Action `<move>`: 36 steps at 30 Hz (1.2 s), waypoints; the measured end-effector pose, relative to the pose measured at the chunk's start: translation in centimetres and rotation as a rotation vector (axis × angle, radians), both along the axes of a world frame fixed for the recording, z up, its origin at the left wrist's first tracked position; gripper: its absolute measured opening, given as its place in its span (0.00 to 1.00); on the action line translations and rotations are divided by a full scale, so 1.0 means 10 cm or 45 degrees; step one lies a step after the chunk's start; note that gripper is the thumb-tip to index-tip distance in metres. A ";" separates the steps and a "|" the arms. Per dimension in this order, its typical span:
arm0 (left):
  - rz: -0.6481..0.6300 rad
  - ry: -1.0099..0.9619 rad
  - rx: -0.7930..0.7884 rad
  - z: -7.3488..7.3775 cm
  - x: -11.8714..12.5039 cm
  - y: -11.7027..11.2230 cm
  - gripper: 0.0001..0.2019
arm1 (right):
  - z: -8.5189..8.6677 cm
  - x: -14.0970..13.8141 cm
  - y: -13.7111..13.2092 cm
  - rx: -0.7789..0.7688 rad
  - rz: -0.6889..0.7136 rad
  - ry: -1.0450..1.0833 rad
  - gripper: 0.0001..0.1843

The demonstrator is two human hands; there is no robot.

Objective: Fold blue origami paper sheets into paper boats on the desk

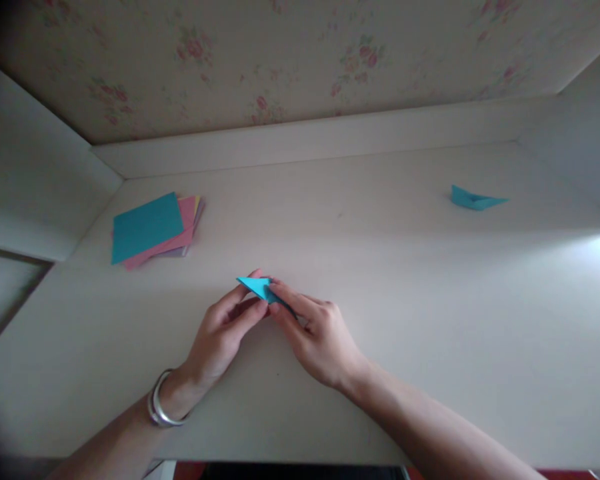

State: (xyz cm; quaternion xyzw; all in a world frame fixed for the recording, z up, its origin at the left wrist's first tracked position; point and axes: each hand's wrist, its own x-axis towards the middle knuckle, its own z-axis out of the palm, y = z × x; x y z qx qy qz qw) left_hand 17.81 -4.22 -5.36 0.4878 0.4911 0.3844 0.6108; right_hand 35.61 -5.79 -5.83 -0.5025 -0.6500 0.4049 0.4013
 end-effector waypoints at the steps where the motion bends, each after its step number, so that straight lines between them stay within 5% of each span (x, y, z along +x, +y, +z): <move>1: -0.009 0.016 0.016 -0.01 0.00 0.00 0.24 | 0.00 0.00 0.00 -0.012 -0.016 -0.025 0.19; 9: -0.046 0.193 0.242 0.00 0.00 -0.01 0.17 | -0.05 -0.04 -0.02 0.270 0.132 -0.053 0.23; 22: -0.102 0.166 0.301 -0.02 -0.05 0.01 0.19 | -0.01 0.02 0.05 0.057 0.052 -0.019 0.18; 30: -0.062 0.308 0.461 -0.07 0.00 -0.04 0.21 | -0.07 -0.05 -0.01 0.627 0.053 -0.557 0.25; 36: -0.008 -0.099 0.311 -0.07 0.02 -0.07 0.21 | 0.00 -0.06 0.01 0.839 0.024 -0.544 0.29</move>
